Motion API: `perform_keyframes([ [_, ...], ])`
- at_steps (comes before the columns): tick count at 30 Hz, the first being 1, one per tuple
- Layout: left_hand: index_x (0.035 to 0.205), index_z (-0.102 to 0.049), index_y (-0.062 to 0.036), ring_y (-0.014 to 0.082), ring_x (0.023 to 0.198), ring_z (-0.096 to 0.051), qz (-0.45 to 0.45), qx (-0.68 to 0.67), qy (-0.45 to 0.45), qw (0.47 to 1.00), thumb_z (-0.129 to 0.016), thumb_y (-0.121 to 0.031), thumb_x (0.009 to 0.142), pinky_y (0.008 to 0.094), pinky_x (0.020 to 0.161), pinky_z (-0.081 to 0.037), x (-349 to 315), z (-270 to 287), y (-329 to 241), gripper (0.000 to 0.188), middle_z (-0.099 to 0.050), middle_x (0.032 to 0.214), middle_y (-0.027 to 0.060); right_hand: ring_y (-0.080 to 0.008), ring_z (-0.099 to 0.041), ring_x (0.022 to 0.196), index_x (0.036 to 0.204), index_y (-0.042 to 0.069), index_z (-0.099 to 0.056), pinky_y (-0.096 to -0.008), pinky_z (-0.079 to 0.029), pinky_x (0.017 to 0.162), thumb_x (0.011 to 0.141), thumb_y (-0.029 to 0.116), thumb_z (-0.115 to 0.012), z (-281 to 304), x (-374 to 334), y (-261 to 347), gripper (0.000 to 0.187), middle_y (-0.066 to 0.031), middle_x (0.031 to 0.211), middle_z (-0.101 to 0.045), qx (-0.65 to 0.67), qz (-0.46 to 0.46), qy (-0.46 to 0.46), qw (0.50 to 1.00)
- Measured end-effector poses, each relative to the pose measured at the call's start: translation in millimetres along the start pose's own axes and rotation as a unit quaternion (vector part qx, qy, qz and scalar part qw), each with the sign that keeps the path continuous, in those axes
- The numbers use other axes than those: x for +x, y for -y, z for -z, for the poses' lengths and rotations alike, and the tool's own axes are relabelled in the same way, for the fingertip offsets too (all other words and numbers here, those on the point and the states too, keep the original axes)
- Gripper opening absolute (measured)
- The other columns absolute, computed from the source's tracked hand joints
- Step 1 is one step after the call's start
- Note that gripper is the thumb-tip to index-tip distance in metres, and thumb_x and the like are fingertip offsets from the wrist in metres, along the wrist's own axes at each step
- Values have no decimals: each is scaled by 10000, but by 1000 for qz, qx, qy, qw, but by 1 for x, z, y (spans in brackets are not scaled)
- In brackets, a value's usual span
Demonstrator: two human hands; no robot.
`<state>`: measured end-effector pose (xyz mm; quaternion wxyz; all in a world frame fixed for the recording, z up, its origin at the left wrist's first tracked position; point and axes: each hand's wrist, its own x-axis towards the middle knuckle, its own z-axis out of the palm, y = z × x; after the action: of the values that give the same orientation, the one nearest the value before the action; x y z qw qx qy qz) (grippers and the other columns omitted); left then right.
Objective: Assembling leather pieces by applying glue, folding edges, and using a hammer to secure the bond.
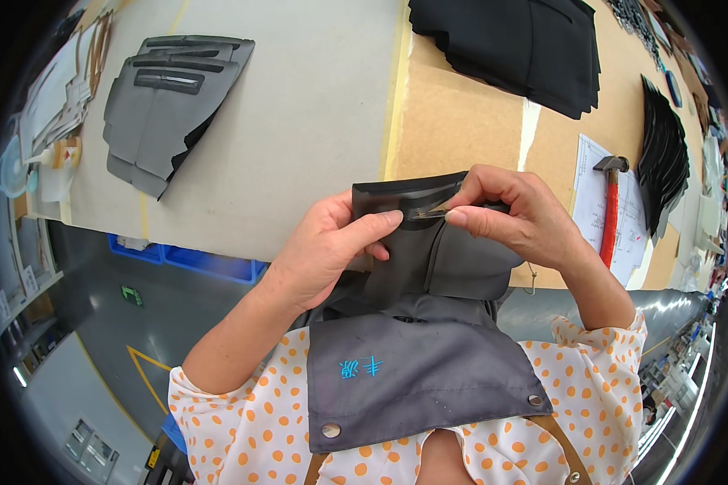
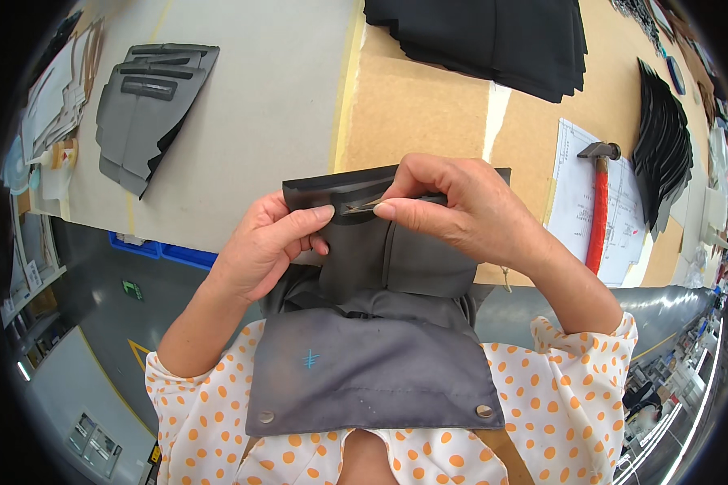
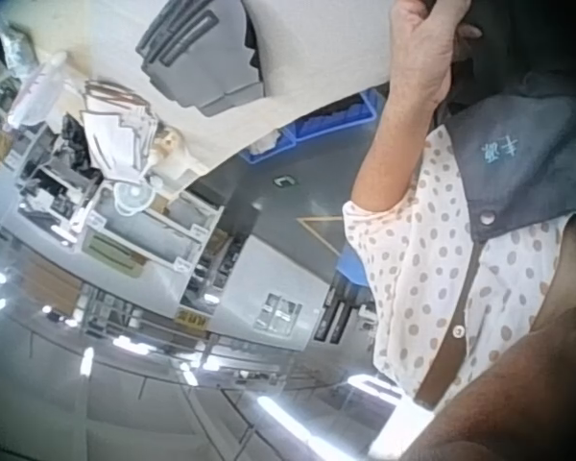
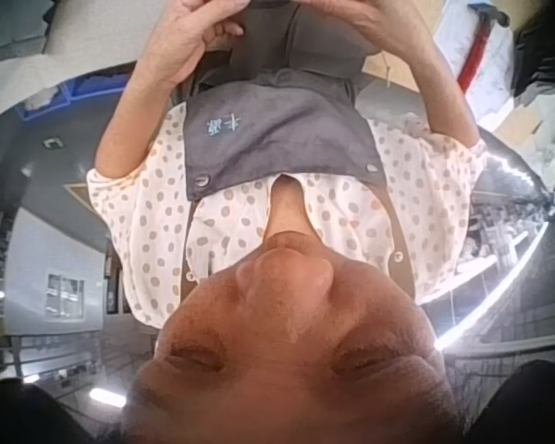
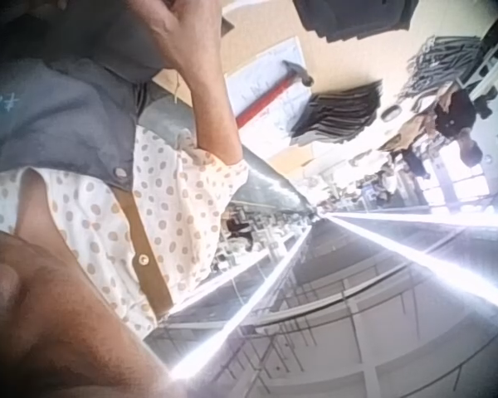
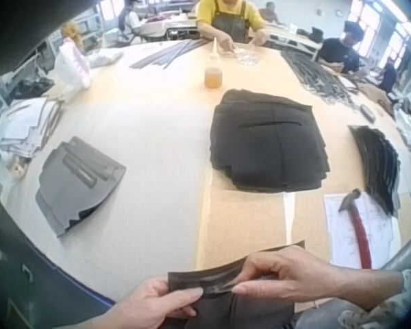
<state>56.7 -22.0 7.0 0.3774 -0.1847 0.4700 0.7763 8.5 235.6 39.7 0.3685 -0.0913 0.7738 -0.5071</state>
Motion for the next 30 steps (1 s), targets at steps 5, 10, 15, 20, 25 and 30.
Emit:
perform_keyframes([
  [5, 1144, -707, -52, 69, 870, -635, -4, 1, 4, 1000, -672, -157, 1011, 255, 751, -550, 0, -1, 0, 173, -697, 1028, 6, -64, -581, 746, 918, 10, -697, -252, -466, 651, 971, 275, -754, 1, 0, 0, 276, 0, 821, -684, 25, -20, 8, 999],
  [10, 1152, -707, -44, 71, 869, -635, -7, 7, 10, 1000, -671, -157, 1013, 249, 754, -547, 0, -2, 0, 183, -704, 1047, 12, -67, -589, 752, 918, 14, -700, -252, -475, 665, 971, 276, -753, 1, 0, -1, 273, -1, 823, -686, 27, -17, 11, 999],
  [15, 1154, -706, -40, 72, 873, -640, -11, 16, 3, 1000, -671, -158, 1013, 244, 755, -547, -2, -4, -1, 188, -713, 1062, 22, -81, -605, 752, 919, 12, -703, -265, -485, 673, 965, 275, -754, 1, 0, 2, 272, -10, 825, -697, 0, -12, 9, 1000],
  [20, 1160, -704, -36, 66, 888, -640, -16, 39, 6, 999, -670, -145, 1012, 241, 758, -547, -2, -4, -1, 187, -714, 1077, 25, -106, -629, 751, 916, 14, -709, -278, -493, 678, 951, 282, -762, 1, 0, 1, 276, -28, 817, -709, -18, -7, 2, 1000],
  [25, 1173, -704, -31, 66, 921, -636, -39, 65, -2, 997, -673, -128, 1007, 241, 757, -544, -3, -6, 0, 194, -714, 1078, 23, -110, -633, 756, 916, 13, -709, -277, -496, 684, 950, 281, -764, 2, -1, 2, 276, -35, 819, -709, -30, 2, 1, 1000],
  [30, 1231, -691, -18, 48, 899, -598, -59, 107, -7, 992, -668, -173, 1015, 241, 763, -526, -3, -7, 2, 266, -703, 1057, -4, -94, -624, 765, 921, 4, -705, -267, -494, 686, 953, 265, -763, 2, -1, 3, 269, -31, 831, -706, -10, -11, 7, 1000],
])
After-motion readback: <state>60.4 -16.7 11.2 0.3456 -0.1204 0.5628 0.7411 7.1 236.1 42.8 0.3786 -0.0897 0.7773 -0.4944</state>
